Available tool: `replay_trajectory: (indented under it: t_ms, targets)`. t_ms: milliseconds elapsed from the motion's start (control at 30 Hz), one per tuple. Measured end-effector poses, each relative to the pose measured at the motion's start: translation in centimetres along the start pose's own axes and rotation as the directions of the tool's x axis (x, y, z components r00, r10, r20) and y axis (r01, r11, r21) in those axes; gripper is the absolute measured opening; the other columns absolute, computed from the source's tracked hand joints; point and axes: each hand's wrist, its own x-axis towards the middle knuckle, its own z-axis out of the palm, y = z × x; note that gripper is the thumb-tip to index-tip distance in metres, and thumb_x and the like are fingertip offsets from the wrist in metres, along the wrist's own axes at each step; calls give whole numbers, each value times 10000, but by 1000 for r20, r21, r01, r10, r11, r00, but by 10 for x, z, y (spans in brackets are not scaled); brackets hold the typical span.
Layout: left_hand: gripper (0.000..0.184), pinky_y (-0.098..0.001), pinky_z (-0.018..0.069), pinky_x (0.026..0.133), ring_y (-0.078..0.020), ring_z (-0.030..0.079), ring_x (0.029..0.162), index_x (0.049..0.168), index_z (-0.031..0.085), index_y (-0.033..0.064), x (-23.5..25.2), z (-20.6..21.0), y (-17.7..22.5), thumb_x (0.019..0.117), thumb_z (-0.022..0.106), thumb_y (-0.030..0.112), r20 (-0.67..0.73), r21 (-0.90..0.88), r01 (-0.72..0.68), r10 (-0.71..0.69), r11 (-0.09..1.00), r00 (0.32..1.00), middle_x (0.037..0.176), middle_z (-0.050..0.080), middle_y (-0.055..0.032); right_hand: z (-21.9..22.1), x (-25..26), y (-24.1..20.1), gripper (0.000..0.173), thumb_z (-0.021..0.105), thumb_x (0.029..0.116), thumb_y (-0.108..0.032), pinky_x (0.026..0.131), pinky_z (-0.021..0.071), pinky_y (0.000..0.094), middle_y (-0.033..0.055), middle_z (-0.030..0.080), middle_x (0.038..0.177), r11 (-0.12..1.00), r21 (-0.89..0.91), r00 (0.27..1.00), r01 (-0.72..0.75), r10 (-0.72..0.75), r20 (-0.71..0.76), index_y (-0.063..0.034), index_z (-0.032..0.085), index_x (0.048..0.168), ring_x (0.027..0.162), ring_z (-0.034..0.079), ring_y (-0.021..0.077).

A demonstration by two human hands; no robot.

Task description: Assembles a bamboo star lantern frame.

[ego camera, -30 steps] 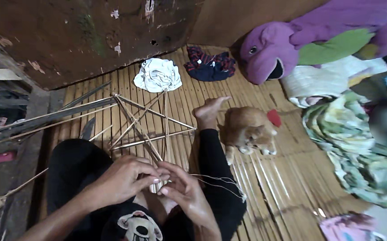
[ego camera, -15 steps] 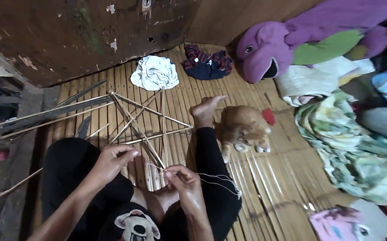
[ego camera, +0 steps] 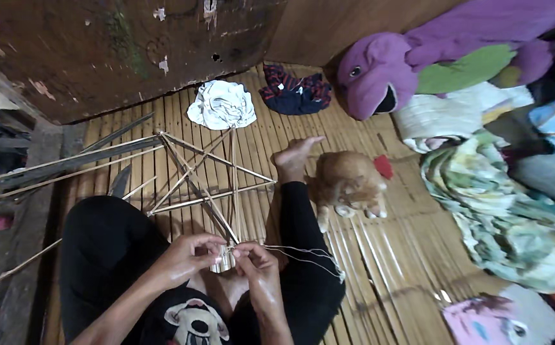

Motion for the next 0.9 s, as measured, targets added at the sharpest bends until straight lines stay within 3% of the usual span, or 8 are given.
replay_trajectory:
  t_ms: [67, 133, 233, 533, 667, 767, 833, 900]
  targets:
    - [337, -175, 546, 804, 0, 654, 898, 1262, 678, 49, 3, 8, 0, 929, 699, 96, -18, -45, -78, 78, 996, 997, 1022, 699, 42, 5, -1, 2, 95, 622, 908, 12, 557, 500, 144, -58, 655, 708, 999, 27, 1000, -29, 29, 7, -22, 709, 927, 579, 577, -22]
    - [239, -152, 547, 753, 25, 649, 822, 1171, 724, 43, 5, 15, 0, 938, 677, 67, -85, -113, -134, 125, 985, 989, 967, 711, 64, 8, -1, 4, 101, 610, 918, 12, 540, 494, 141, -58, 647, 686, 996, 75, 999, -54, 54, -1, -32, 699, 905, 562, 570, -22]
    - [152, -141, 530, 680, 38, 629, 712, 1025, 758, 53, 7, 20, 5, 977, 616, 32, -179, -210, -100, 62, 973, 982, 839, 715, 99, 9, -1, 7, 105, 606, 926, 1, 525, 478, 140, -61, 636, 670, 989, 122, 996, -85, 88, -14, -42, 697, 897, 551, 557, -26]
    - [205, -154, 525, 648, 11, 627, 695, 983, 742, 69, 6, 22, 5, 1011, 542, 41, -242, -346, -67, -20, 936, 970, 852, 720, 70, 19, -12, 14, 94, 610, 931, 3, 583, 559, 182, -35, 695, 755, 973, 200, 992, -116, 102, 78, -32, 697, 940, 614, 639, 10]
    - [215, -155, 538, 637, 7, 642, 667, 955, 745, 102, -2, 13, 13, 995, 543, 42, -113, -374, -48, 6, 926, 994, 768, 710, 96, 3, -6, 4, 313, 654, 918, -108, 754, 604, 240, 53, 715, 1123, 996, -22, 995, 84, -82, 61, 30, 662, 1199, 926, 700, 70]
    - [168, -135, 526, 613, 30, 627, 652, 946, 751, 127, -11, 5, 20, 974, 595, 71, 17, -299, -21, 27, 954, 1000, 746, 686, 129, -15, 0, -18, 406, 647, 973, -179, 887, 597, 255, 144, 634, 1371, 919, -161, 926, 360, -331, 180, 37, 638, 1316, 1171, 663, 127]
    - [134, -123, 515, 601, 47, 618, 645, 952, 748, 124, -17, 4, 24, 970, 618, 96, 74, -219, -4, 20, 976, 997, 744, 679, 144, -16, 1, -34, 328, 581, 1025, -177, 914, 580, 239, 138, 666, 1335, 833, -249, 855, 494, -412, 316, -4, 678, 1286, 1161, 667, 117]
    - [111, -120, 510, 606, 57, 605, 646, 950, 739, 112, -21, 5, 28, 974, 631, 107, 103, -145, -5, 21, 989, 994, 747, 663, 146, -11, 1, -43, 256, 575, 1022, -133, 954, 557, 217, 96, 742, 1164, 737, -339, 798, 585, -450, 400, -21, 743, 1179, 1090, 691, 90]
